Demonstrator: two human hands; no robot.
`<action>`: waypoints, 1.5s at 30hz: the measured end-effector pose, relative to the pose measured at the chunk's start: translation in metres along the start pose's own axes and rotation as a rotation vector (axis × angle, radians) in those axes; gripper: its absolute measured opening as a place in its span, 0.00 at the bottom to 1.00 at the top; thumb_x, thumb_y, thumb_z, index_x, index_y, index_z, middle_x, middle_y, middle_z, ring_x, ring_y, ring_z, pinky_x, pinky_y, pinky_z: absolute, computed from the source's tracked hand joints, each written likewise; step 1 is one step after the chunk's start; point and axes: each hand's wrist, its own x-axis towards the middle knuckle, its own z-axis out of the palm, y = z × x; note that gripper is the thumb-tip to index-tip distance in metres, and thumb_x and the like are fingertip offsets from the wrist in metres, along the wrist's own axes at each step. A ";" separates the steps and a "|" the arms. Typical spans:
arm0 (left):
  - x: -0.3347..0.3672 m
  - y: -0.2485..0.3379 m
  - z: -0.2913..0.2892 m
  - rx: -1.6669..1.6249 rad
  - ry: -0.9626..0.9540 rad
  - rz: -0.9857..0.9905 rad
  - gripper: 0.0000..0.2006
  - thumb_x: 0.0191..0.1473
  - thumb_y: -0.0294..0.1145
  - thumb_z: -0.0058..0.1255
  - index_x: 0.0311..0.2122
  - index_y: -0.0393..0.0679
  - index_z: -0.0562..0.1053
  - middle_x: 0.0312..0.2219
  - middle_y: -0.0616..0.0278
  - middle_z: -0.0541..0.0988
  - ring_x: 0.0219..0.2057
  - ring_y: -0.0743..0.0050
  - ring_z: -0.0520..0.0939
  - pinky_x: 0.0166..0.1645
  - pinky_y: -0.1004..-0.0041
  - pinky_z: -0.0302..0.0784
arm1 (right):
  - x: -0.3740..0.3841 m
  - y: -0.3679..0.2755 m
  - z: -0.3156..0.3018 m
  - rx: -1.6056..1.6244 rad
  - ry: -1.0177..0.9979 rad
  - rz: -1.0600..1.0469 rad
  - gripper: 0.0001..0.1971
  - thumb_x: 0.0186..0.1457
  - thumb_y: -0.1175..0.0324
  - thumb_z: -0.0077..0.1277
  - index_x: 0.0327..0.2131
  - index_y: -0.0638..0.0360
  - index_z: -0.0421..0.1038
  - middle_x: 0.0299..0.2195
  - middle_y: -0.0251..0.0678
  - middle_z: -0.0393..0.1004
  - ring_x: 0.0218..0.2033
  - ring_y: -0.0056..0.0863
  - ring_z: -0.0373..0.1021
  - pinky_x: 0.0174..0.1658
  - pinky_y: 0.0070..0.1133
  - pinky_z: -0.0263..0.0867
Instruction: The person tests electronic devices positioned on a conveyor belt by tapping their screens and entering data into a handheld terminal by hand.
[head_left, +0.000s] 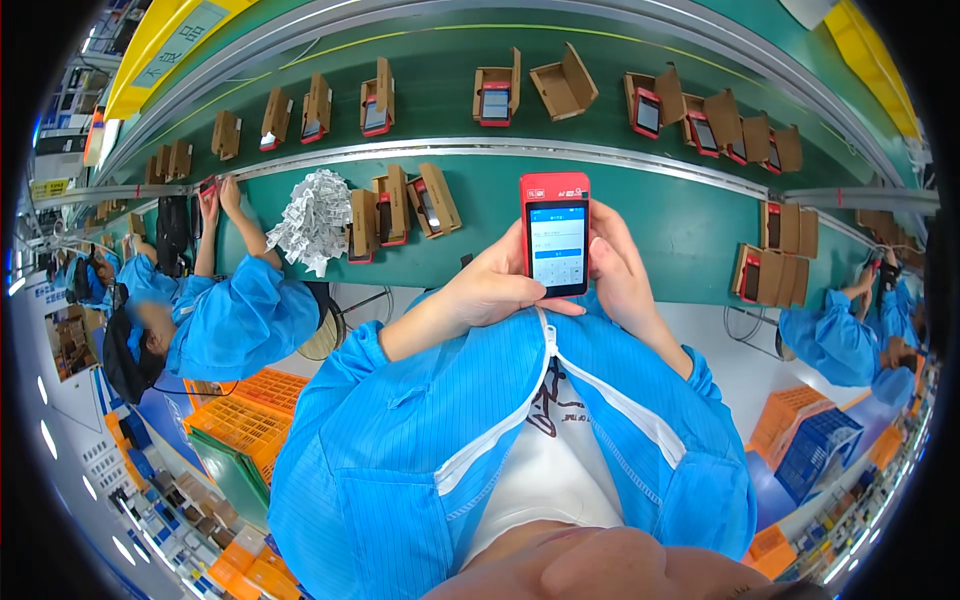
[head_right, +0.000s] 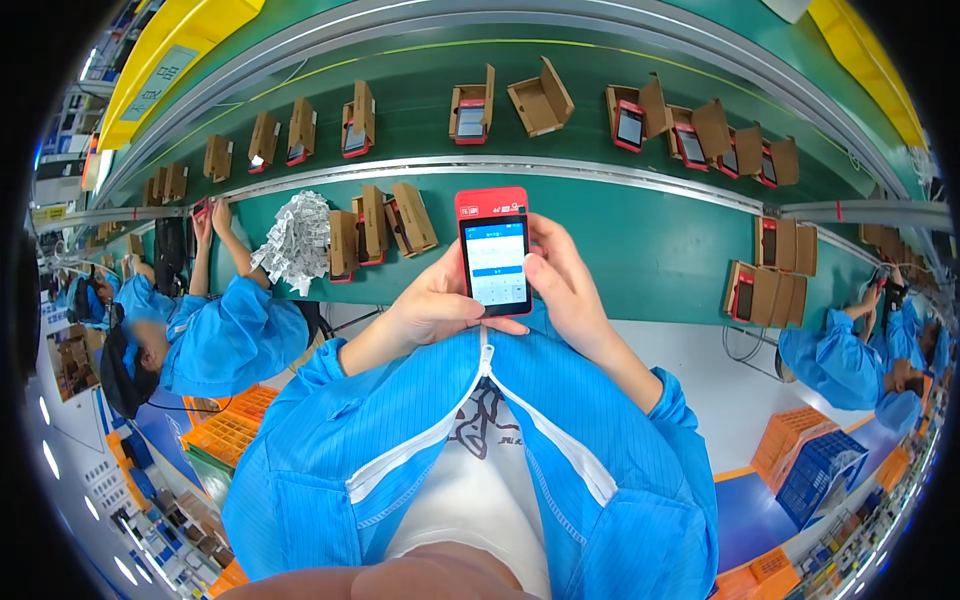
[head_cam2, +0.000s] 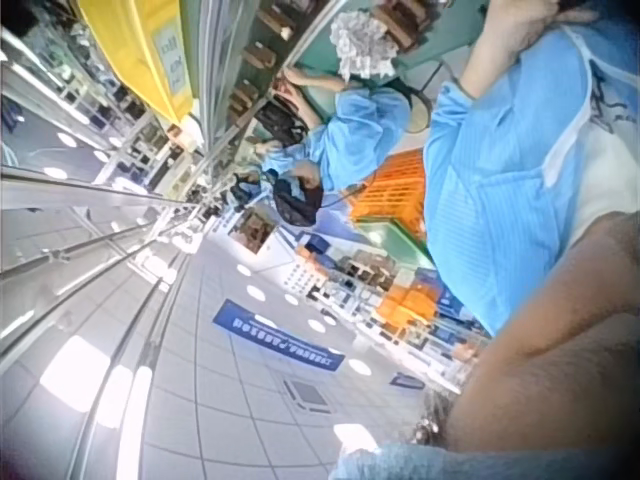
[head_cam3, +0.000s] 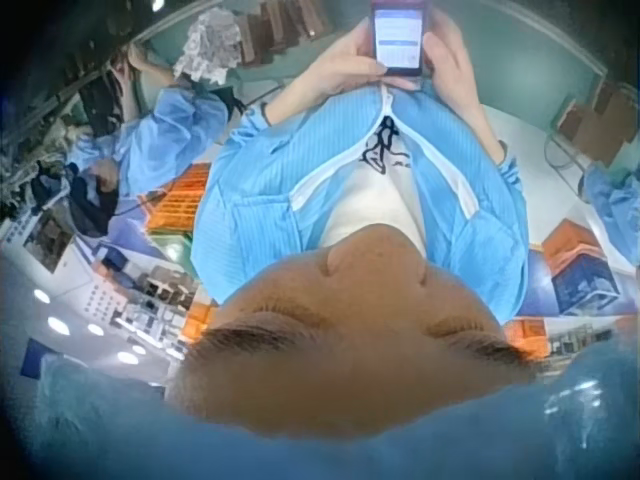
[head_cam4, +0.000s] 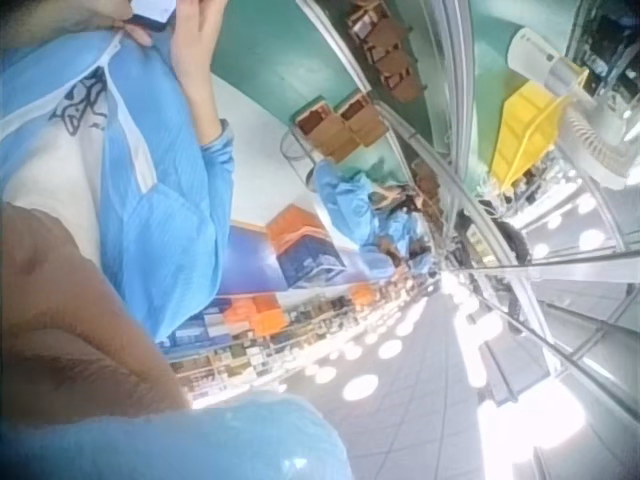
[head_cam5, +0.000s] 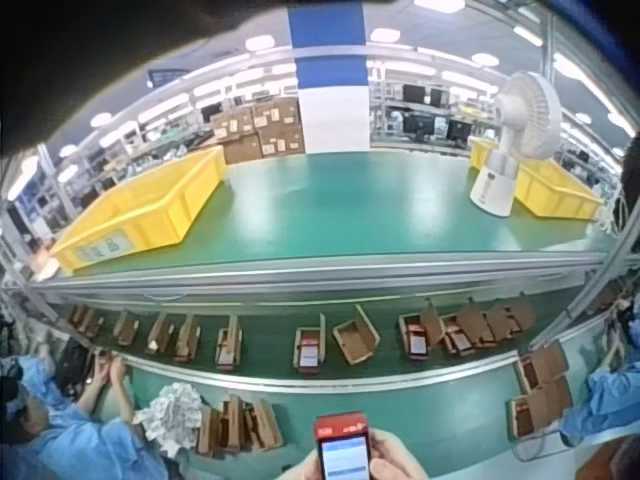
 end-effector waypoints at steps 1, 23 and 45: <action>0.001 -0.002 0.003 -0.003 -0.005 -0.009 0.44 0.42 0.10 0.39 0.63 0.52 0.38 0.57 0.51 0.55 0.57 0.47 0.64 0.50 0.47 0.72 | -0.006 -0.005 0.004 0.008 0.022 0.029 0.34 0.58 0.53 0.43 0.57 0.69 0.47 0.53 0.45 0.59 0.52 0.30 0.61 0.53 0.24 0.59; -0.010 -0.075 0.057 0.121 0.049 -0.029 0.44 0.41 0.11 0.37 0.63 0.53 0.39 0.56 0.49 0.55 0.57 0.46 0.63 0.51 0.47 0.71 | -0.088 -0.020 -0.011 0.040 0.071 -0.044 0.26 0.56 0.68 0.44 0.55 0.67 0.50 0.48 0.41 0.64 0.48 0.24 0.64 0.51 0.23 0.61; -0.054 -0.019 0.018 0.063 0.008 0.002 0.46 0.40 0.11 0.37 0.63 0.55 0.36 0.57 0.53 0.53 0.58 0.49 0.61 0.51 0.50 0.72 | -0.043 -0.016 0.057 -0.040 0.012 0.038 0.28 0.54 0.72 0.46 0.56 0.66 0.48 0.48 0.42 0.64 0.49 0.26 0.64 0.51 0.23 0.62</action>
